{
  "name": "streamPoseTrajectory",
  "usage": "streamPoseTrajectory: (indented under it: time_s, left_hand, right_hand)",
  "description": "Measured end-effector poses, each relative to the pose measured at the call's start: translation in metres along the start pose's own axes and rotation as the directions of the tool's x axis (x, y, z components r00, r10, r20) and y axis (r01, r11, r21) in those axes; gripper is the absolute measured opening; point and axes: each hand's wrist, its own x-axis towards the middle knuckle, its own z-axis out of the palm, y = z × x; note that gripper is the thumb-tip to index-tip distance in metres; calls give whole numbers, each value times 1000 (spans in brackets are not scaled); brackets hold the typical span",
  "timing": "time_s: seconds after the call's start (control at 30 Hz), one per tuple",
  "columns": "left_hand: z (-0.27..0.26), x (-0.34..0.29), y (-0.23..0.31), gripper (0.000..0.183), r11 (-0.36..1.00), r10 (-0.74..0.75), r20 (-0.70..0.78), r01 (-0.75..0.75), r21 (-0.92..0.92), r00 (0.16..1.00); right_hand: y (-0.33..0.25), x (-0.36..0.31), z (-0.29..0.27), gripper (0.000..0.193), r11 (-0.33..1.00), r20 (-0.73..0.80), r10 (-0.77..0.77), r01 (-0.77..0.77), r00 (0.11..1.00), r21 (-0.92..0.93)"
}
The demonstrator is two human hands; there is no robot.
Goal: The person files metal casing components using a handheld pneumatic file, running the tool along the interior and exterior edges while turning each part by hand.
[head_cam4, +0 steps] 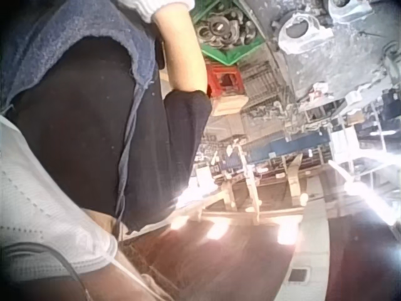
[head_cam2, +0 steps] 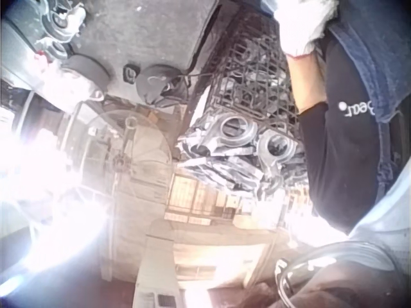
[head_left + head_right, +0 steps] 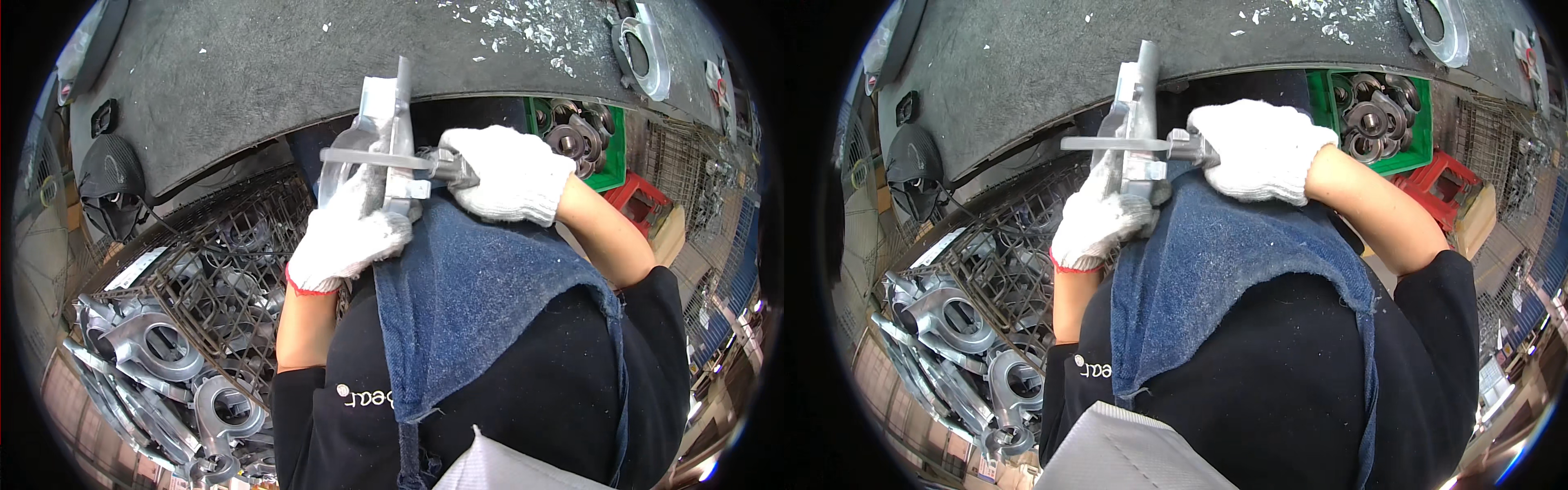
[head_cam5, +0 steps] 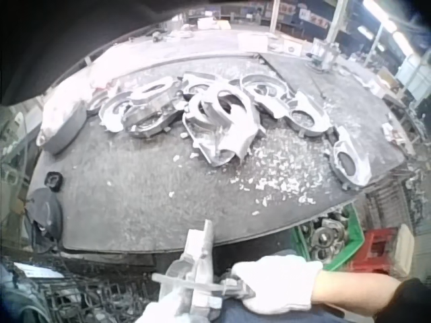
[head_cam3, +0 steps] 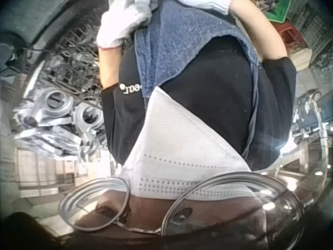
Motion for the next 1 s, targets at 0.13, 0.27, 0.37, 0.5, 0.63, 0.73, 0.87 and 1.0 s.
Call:
streamPoseTrajectory:
  time_s: [0.13, 0.27, 0.37, 0.5, 0.63, 0.73, 0.87, 1.0]
  left_hand:
    - [12, 0, 8, 85, 999, 23, -27, -24, -26, 999]
    - [20, -3, 10, 85, 999, 24, -60, -27, -44, 998]
    - [25, -6, 11, 85, 998, 58, -99, -54, 42, 993]
    - [32, -9, 17, 78, 915, 166, -145, -98, 391, 975]
    - [31, -12, 30, 67, 993, 83, -127, -93, -74, 988]
    - [29, -16, 40, 63, 968, 69, -78, -86, -236, 995]
    - [34, -14, 46, 62, 962, 88, -102, -111, -248, 991]
    - [32, -14, 48, 62, 975, 206, -198, -184, 121, 958]
  right_hand:
    - [10, 5, -3, 24, 896, 232, 259, -323, 938, 305]
    - [27, 10, 10, 30, 962, 205, 56, -108, 977, 250]
    - [36, 10, 21, 35, 932, 243, 83, -162, 967, 323]
    - [36, 6, 18, 32, 995, -187, 64, -76, 980, -58]
    - [30, -3, 4, 41, 980, -322, 147, -182, 935, -80]
    - [23, -6, 0, 47, 994, -396, 101, -107, 913, 8]
    - [12, -6, 6, 54, 989, -300, -41, -4, 953, -151]
    - [15, 9, 2, 52, 981, -315, -83, 23, 945, -191]
